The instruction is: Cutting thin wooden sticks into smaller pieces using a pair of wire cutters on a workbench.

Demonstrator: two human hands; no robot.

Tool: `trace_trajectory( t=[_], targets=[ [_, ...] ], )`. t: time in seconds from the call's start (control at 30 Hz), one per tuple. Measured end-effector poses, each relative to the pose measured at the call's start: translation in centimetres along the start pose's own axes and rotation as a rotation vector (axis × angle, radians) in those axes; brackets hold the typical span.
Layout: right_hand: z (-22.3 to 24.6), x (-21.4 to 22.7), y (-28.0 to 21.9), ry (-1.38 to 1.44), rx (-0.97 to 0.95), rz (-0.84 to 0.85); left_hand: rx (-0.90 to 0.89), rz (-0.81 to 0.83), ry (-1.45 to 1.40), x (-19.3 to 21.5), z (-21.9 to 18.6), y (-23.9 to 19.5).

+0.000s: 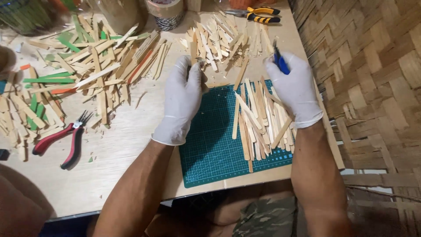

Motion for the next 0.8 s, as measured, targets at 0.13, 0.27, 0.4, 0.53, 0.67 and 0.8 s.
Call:
trace_trajectory(
  t=[0.13,0.27,0.4,0.53,0.67,0.8],
  targets=[
    [3.3,-0.4,-1.6,-0.065,0.014,0.093,-0.050,0.049,0.178,-0.7,0.1,0.3],
    [-0.2,-1.8,0.0,-0.138,0.003,0.072,-0.004,0.071,0.260,-0.6,1.5,1.2],
    [-0.2,-2.7,0.9,-0.158,-0.015,0.012,0.040,0.009,0.303,0.5,2.6,2.3],
    [1.6,-6.3,1.0,-0.134,-0.144,0.050,0.073,-0.087,0.268,2.1,3.4,2.8],
    [4.1,-9.6,0.9,-0.143,-0.173,0.193,0.063,-0.107,0.310,2.5,3.3,2.8],
    [4.7,-11.0,1.4,-0.399,-0.117,0.199,0.055,-0.116,0.327,2.8,3.1,2.9]
  ],
)
Point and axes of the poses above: each hand's wrist, its own y-axis towards the middle knuckle, its own x-axis out of the back of the hand, z = x × y, the point moved 9 cm from there along y, towards the middle knuckle, and after that the axes turned 9 degrees about y, right-handed, at the moved point
